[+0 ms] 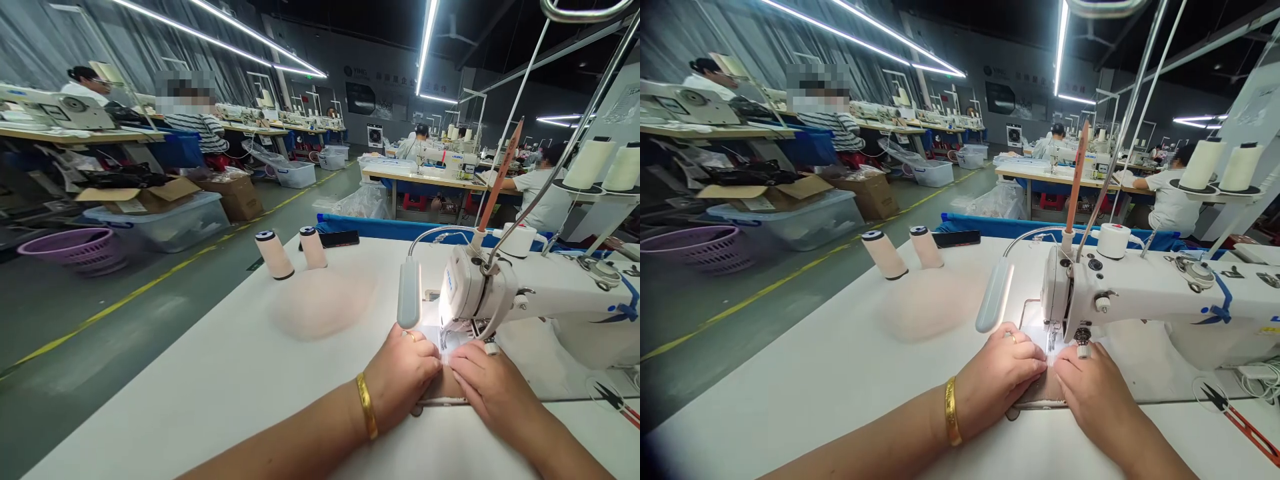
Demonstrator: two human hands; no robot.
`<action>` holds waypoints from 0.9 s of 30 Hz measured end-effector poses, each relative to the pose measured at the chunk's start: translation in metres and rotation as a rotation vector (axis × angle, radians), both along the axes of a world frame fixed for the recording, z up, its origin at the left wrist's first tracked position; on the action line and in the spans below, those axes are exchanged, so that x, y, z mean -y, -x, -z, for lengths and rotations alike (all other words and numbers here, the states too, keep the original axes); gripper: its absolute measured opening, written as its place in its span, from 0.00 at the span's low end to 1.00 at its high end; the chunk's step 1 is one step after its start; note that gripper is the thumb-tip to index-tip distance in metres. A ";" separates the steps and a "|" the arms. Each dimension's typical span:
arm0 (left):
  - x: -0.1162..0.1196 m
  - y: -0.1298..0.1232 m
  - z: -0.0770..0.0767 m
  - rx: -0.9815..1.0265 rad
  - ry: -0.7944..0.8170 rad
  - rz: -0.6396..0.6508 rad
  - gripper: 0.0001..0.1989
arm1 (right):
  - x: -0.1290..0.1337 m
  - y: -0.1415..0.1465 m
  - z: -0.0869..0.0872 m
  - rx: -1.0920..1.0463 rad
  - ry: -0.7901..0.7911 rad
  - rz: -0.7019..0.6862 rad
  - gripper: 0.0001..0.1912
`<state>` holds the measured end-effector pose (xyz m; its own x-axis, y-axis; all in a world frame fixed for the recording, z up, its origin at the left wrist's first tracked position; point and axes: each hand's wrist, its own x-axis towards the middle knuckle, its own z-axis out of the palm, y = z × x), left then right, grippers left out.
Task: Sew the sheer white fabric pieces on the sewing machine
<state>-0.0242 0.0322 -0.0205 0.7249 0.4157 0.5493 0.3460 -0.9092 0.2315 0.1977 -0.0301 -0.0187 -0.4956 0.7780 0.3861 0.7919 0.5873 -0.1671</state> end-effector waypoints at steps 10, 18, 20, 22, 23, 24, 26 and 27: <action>-0.014 -0.005 -0.002 -0.106 -0.010 -0.053 0.14 | -0.005 0.001 0.005 0.042 -0.023 0.145 0.17; -0.013 0.001 -0.018 -0.218 0.161 -0.218 0.12 | -0.005 0.001 0.009 0.038 -0.034 0.176 0.17; -0.009 0.001 -0.024 -0.308 0.163 -0.270 0.20 | -0.004 0.001 0.010 0.017 -0.029 0.159 0.18; -0.004 0.002 -0.031 -0.389 0.143 -0.318 0.18 | -0.002 0.000 0.011 -0.013 -0.029 0.129 0.19; -0.002 0.003 -0.035 -0.417 0.134 -0.334 0.14 | -0.001 0.000 0.011 -0.034 -0.034 0.108 0.18; 0.000 0.004 -0.039 -0.436 0.137 -0.337 0.10 | 0.001 0.001 0.010 -0.061 -0.042 0.083 0.18; 0.000 0.009 -0.048 -0.429 0.180 -0.316 0.13 | 0.004 0.003 0.007 -0.128 -0.052 0.019 0.17; -0.002 0.012 -0.053 -0.406 0.203 -0.310 0.15 | 0.005 0.006 0.004 -0.164 -0.053 -0.020 0.17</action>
